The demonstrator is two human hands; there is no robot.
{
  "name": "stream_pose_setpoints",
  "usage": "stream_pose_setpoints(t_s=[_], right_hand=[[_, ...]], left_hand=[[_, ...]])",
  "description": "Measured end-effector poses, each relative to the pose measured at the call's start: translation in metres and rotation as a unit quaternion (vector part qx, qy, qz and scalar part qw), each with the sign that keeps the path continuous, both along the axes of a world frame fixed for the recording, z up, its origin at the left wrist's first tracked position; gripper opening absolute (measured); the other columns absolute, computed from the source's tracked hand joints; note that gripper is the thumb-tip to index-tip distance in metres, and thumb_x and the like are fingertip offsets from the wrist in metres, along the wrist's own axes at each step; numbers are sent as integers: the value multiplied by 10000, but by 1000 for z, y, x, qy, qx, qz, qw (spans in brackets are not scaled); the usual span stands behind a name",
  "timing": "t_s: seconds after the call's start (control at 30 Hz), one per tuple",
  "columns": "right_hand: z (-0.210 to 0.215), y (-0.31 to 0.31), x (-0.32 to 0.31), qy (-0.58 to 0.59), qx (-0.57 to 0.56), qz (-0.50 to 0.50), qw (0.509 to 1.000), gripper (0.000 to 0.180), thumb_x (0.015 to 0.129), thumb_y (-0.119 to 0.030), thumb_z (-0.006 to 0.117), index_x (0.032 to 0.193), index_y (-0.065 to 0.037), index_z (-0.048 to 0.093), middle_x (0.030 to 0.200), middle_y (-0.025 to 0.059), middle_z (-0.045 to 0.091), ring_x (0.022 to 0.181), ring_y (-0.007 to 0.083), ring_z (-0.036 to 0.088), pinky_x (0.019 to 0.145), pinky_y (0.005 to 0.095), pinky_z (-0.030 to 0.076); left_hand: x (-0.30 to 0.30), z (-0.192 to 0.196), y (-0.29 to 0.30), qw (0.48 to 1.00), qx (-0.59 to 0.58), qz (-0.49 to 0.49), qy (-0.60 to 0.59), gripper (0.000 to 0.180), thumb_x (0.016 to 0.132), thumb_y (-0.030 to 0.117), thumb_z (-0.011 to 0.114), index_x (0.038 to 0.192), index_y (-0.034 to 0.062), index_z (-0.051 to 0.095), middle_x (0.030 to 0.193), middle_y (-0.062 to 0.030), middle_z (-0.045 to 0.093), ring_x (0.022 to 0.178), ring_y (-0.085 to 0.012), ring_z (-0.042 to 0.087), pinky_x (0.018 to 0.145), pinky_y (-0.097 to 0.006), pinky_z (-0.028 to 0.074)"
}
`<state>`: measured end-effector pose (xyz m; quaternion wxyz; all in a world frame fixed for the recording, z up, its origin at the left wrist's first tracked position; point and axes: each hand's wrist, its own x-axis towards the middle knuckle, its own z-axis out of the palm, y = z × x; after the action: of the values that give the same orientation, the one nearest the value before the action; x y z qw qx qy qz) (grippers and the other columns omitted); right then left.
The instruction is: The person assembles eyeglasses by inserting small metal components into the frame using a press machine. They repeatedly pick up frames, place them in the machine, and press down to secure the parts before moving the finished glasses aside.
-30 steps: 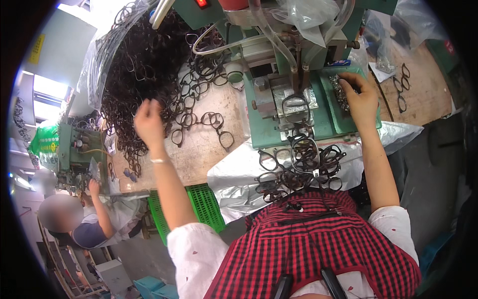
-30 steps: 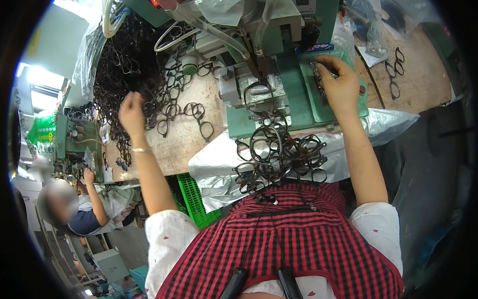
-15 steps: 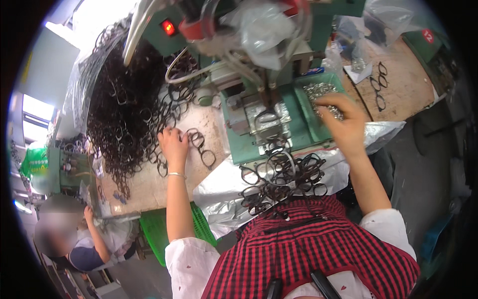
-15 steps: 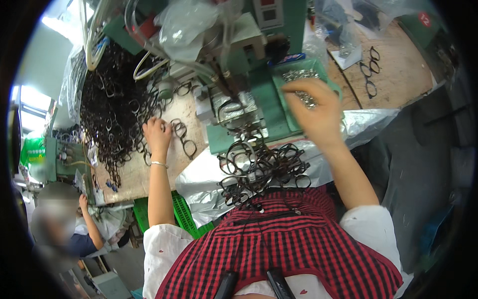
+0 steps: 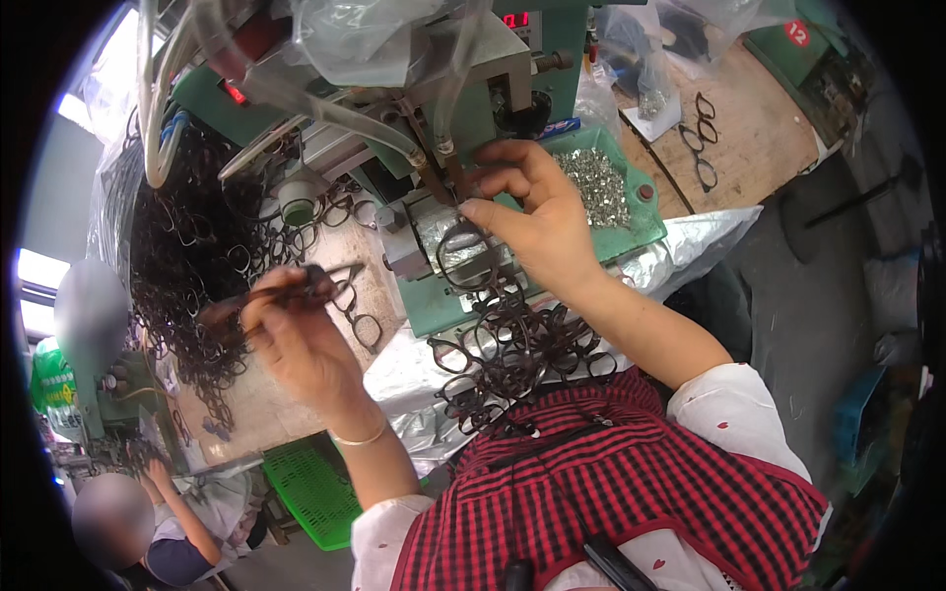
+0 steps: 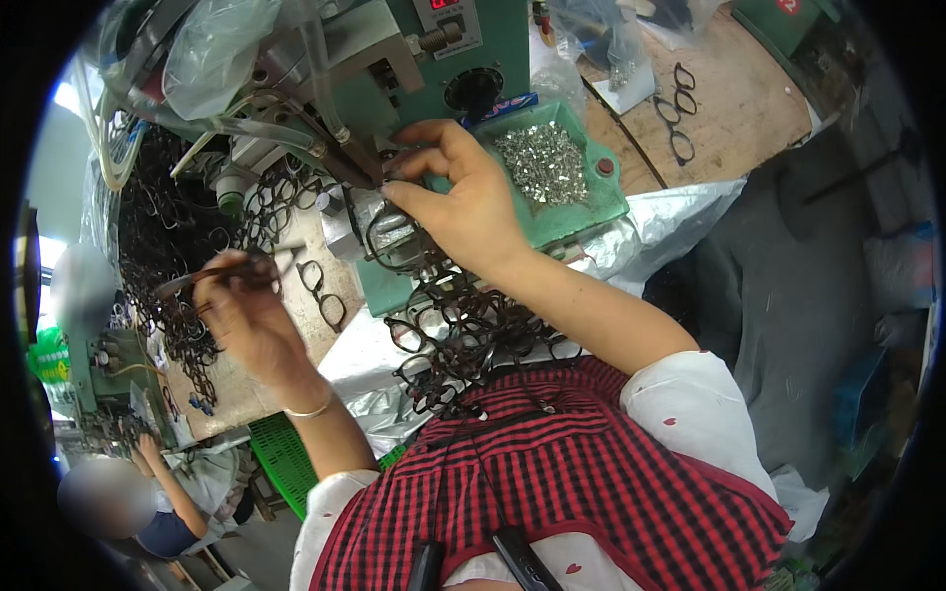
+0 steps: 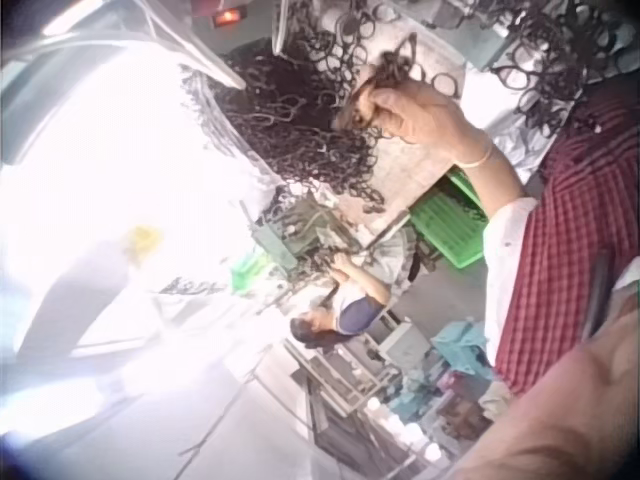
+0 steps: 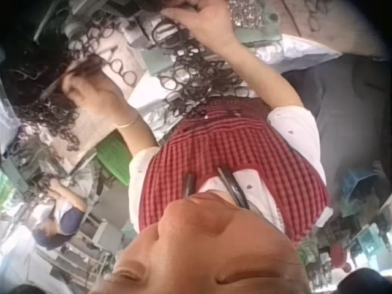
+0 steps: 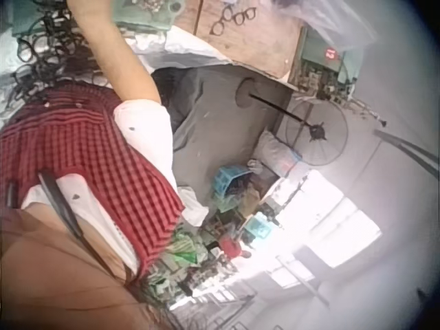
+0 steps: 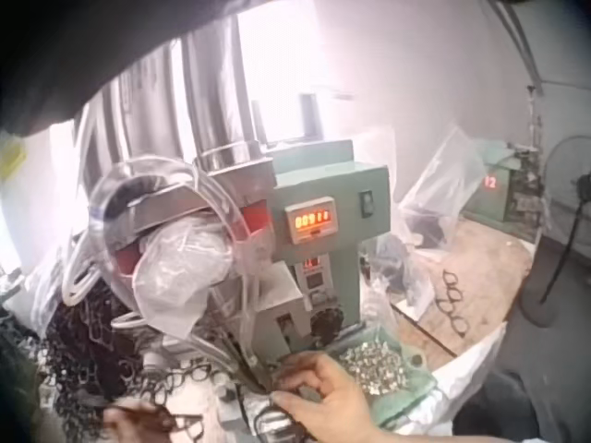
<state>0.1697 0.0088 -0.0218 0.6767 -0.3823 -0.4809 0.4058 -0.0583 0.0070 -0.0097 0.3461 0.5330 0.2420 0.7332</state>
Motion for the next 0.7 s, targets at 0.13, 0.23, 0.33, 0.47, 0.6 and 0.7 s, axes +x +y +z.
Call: stream_pose_setpoints(t_s=[0.13,0.23,0.33,0.47,0.6,0.7], right_hand=[[13,-8,-9,42,-65,8,997,410,818,-43,697,1196,10,546,912,61,693,849,91,611,792,240,463],[17,-20,-13,-16,-72,-15,997,449,829,-85,681,1250,-15,542,974,84,710,842,120,624,795,262,476],[25,-31,18,-235,-5,-4,972,438,858,-29,653,1286,-1,566,1131,81,678,1118,175,618,990,310,452],[-46,-7,87,-544,-13,-267,795,235,761,-155,699,977,-69,731,1204,180,636,1145,367,574,1004,448,447],[-88,-6,117,-550,-33,-272,789,184,748,-172,723,901,-70,739,1243,171,630,1184,363,565,1016,432,437],[-90,-4,116,-540,-54,-256,800,153,755,-171,717,860,-61,731,1229,149,643,1175,346,574,1001,430,446]], left_hand=[[35,56,14,967,129,79,204,177,986,23,547,1136,-70,557,1088,-198,649,1026,-275,638,906,-428,540],[33,55,11,986,113,30,115,167,984,10,543,1134,-63,550,1116,-207,639,986,-285,659,951,-450,526],[27,36,-3,935,198,62,287,144,897,65,657,1040,53,667,1045,-173,710,892,-304,688,827,-390,523],[44,18,-15,859,253,28,445,208,726,69,735,931,94,753,1041,-84,724,834,-300,654,788,-393,523],[50,5,-3,837,287,-19,465,268,702,87,786,967,99,752,1041,-77,722,877,-298,646,852,-428,536],[41,-3,-9,832,270,-18,484,288,700,81,789,983,126,762,1053,-57,720,872,-283,625,880,-457,521]])
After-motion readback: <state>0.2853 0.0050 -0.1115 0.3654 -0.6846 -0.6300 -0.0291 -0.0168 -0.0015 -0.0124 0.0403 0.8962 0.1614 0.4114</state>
